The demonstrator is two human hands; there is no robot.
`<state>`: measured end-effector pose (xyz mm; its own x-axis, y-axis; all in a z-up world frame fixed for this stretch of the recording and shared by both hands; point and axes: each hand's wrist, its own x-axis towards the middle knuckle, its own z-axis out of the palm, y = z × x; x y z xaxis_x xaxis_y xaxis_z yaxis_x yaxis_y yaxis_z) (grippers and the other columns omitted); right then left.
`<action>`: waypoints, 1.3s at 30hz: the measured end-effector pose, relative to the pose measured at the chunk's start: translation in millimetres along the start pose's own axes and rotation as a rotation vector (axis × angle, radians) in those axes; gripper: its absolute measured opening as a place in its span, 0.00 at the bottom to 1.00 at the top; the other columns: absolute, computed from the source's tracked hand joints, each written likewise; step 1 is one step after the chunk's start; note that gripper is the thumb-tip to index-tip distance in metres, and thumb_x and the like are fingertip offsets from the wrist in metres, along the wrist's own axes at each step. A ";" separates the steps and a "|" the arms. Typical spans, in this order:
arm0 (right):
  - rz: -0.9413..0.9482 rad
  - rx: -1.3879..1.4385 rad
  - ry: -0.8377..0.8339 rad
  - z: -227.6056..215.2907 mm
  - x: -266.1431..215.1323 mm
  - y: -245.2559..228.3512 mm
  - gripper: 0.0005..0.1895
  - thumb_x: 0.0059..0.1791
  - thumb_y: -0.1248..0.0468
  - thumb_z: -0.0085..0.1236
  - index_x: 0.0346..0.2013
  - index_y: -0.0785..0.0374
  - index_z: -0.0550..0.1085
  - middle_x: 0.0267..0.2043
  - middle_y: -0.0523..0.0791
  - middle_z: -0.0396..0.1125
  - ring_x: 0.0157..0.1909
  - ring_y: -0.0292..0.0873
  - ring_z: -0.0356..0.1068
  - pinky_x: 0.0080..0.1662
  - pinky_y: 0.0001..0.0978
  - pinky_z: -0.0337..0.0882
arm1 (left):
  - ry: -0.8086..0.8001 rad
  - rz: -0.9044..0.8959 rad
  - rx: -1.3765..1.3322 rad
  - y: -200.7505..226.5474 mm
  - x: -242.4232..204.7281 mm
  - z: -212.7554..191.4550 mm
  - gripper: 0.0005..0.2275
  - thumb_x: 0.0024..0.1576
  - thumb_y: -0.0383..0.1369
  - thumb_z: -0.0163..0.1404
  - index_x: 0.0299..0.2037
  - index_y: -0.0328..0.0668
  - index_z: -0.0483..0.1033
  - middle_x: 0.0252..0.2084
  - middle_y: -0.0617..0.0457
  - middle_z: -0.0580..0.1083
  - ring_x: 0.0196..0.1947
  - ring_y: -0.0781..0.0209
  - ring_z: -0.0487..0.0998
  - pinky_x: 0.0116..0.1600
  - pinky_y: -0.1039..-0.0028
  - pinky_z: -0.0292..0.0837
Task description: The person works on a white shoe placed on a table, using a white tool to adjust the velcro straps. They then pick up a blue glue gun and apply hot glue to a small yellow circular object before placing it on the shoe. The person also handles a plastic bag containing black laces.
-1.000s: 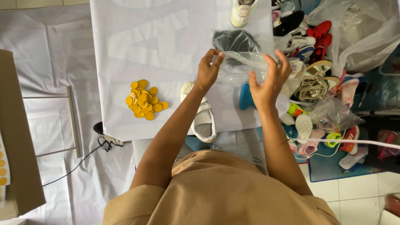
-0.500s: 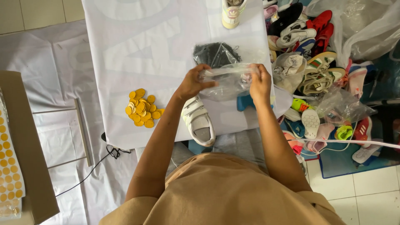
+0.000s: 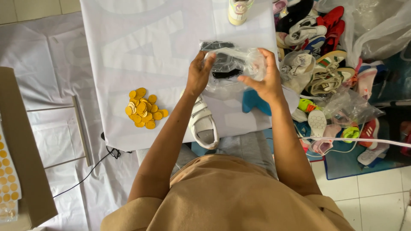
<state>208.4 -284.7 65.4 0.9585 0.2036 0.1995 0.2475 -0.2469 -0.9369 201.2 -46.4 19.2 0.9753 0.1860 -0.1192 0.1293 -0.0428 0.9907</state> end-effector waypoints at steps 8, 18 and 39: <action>-0.139 -0.363 0.070 14.2 -10.2 -19.6 0.39 0.46 0.60 0.72 0.67 0.61 0.62 0.58 0.55 0.59 0.62 0.62 0.62 0.58 0.56 0.67 | -0.228 0.278 0.589 29.1 -24.2 -2.7 0.51 0.46 0.26 0.71 0.75 0.59 0.47 0.62 0.38 0.54 0.65 0.21 0.61 0.62 0.37 0.71; -0.213 -0.437 -0.158 31.2 95.2 1.8 0.16 0.54 0.72 0.55 0.56 0.61 0.68 0.67 0.48 0.57 0.52 0.55 0.70 0.49 0.43 0.72 | -0.133 0.281 0.539 -4.4 -32.4 3.6 0.33 0.57 0.20 0.50 0.70 0.62 0.55 0.62 0.44 0.58 0.27 0.59 0.67 0.32 0.66 0.75; -0.153 -0.702 -0.239 16.4 104.0 55.0 0.08 0.48 0.73 0.60 0.41 0.62 0.76 0.44 0.47 0.68 0.35 0.48 0.70 0.37 0.41 0.69 | -0.126 0.395 0.522 -26.0 -27.8 8.9 0.30 0.57 0.21 0.54 0.68 0.51 0.58 0.60 0.41 0.59 0.28 0.57 0.70 0.37 0.60 0.79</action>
<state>319.3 -261.6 29.9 0.8693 0.4644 0.1695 0.4837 -0.7286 -0.4850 172.3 -59.2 -3.8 0.9765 -0.0565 0.2081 -0.2035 -0.5600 0.8031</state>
